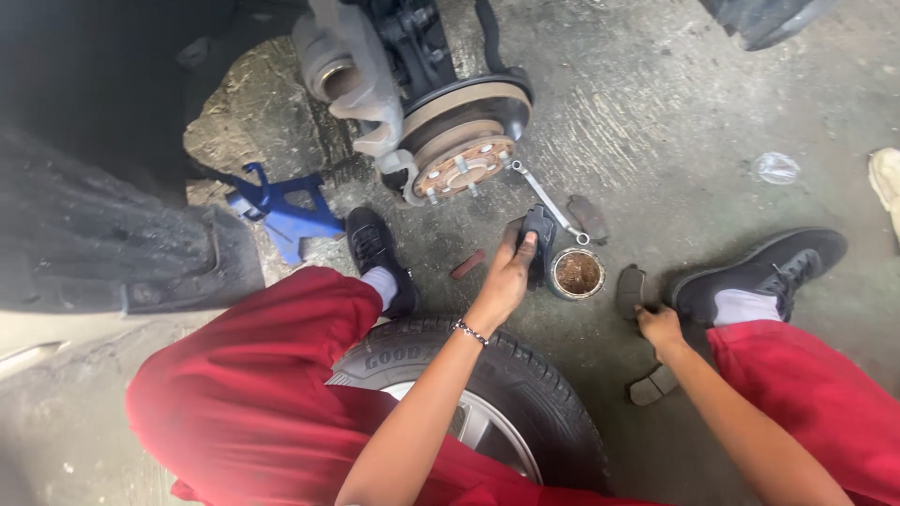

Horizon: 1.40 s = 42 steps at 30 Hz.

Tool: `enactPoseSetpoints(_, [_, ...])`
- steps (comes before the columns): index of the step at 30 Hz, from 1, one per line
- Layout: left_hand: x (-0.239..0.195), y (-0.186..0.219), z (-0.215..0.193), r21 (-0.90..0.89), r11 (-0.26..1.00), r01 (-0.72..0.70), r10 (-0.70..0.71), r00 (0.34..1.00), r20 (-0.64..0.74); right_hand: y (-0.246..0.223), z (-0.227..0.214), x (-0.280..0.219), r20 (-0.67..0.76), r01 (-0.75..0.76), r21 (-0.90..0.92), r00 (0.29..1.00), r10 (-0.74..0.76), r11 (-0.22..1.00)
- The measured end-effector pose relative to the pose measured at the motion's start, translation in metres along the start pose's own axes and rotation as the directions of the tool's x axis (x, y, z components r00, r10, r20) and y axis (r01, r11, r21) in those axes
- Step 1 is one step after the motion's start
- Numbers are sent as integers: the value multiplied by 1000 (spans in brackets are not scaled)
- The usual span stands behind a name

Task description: The person removes old brake pads from the caliper, applies grease to the metal backing of new brake pads, and installs the new pads into the caliper assembly.

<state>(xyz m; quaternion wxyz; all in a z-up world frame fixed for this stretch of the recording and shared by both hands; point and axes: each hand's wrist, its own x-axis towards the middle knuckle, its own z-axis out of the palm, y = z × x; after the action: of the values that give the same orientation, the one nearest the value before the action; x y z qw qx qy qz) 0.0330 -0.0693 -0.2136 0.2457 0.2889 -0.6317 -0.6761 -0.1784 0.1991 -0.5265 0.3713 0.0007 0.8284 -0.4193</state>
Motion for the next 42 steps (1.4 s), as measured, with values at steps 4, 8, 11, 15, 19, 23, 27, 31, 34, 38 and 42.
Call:
enactPoseSetpoints(4, [-14, 2, -18, 173, 982, -69, 92, 988, -123, 19, -4, 6, 7, 243, -433, 964, -266, 868])
enactPoseSetpoints(8, [-34, 24, -48, 74, 993, -88, 103, 965, -242, 14, -10, 8, 23, 297, -677, 923, -384, 673])
enactPoseSetpoints(11, [-46, 38, -82, 268, 948, -170, 260, 901, -348, -12, -7, -5, 46, 306, -729, 914, -403, 612])
enactPoseSetpoints(15, [-58, 62, -122, 377, 921, -103, 297, 810, -505, -46, -15, -49, 44, 276, -817, 905, -423, 507])
enactPoseSetpoints(19, [-48, 56, -154, 502, 856, -125, 397, 781, -482, 3, -32, -34, 64, 174, -891, 963, -263, 419])
enactPoseSetpoints(23, [-36, 38, -167, 439, 889, -128, 365, 776, -515, -25, -33, -90, -9, -115, -904, 968, 250, 412])
enactPoseSetpoints(27, [-28, 37, -162, 280, 941, -190, 316, 790, -526, 84, -55, -18, -60, -138, -819, 986, 156, 557])
enactPoseSetpoints(31, [-29, 50, -161, 334, 929, -159, 322, 793, -517, 136, -126, 23, -25, 69, -873, 982, -187, 482])
enactPoseSetpoints(34, [-28, 44, -167, 347, 915, -205, 366, 781, -505, 56, -86, -6, 161, 89, -846, 982, 94, 525])
enactPoseSetpoints(38, [-25, 34, -177, 211, 949, -235, 315, 761, -568, -27, -113, -2, 305, 184, -834, 939, 158, 520])
enactPoseSetpoints(42, [-17, 20, -181, 89, 957, -276, 267, 725, -635, -274, -83, -170, 338, 139, -679, 931, 138, 721])
